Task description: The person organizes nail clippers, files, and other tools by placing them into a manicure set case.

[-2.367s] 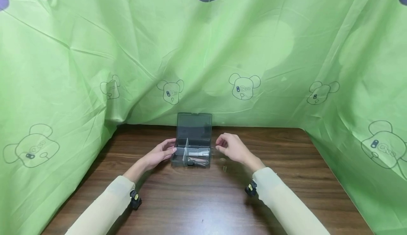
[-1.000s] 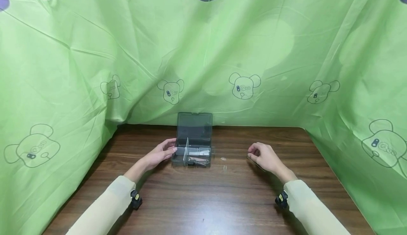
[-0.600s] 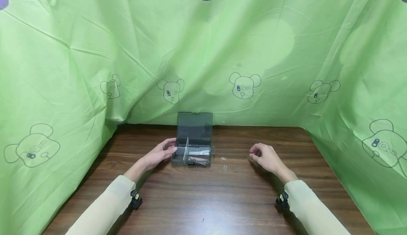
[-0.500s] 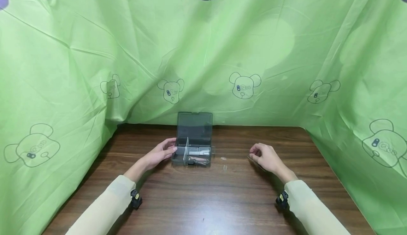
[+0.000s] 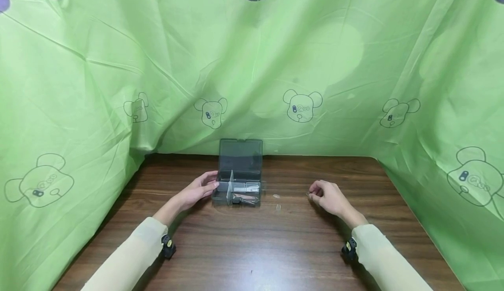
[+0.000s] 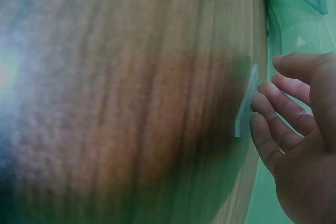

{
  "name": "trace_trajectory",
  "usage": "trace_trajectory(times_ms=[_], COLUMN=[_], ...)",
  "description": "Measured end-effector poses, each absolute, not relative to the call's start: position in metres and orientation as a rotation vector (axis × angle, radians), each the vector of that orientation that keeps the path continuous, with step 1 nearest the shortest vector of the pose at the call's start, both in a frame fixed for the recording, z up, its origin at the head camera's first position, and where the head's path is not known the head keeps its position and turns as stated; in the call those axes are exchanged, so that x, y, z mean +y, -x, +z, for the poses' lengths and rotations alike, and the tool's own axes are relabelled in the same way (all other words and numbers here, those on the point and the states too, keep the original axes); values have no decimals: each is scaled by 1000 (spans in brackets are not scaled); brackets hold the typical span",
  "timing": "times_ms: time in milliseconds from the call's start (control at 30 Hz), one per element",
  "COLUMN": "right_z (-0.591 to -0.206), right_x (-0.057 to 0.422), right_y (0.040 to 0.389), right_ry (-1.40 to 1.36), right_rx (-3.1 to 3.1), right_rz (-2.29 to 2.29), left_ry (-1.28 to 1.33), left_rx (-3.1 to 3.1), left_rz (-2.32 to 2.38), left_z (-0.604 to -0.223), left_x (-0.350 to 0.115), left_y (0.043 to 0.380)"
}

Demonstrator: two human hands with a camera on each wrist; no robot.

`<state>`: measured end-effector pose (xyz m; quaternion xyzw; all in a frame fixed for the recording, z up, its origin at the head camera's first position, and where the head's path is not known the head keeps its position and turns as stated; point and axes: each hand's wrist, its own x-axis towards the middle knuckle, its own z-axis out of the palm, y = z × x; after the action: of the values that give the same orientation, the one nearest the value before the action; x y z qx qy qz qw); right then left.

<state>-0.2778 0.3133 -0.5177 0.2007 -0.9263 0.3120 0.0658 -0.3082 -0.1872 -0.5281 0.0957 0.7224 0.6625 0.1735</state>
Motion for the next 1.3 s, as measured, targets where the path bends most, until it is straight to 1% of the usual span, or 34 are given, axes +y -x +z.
trace_trajectory(times_ms=[867,1300], right_z=[-520,-515], right_x=[314,311], right_y=[277,276], right_ry=[-550,-516], right_rx=[-2896,-2942], right_rz=[908,1025], left_ry=[-262,-268], left_rx=[2046,2047], left_rz=[1878,1870], left_z=[-526,-524], left_x=[-186,-186], left_y=[307,305])
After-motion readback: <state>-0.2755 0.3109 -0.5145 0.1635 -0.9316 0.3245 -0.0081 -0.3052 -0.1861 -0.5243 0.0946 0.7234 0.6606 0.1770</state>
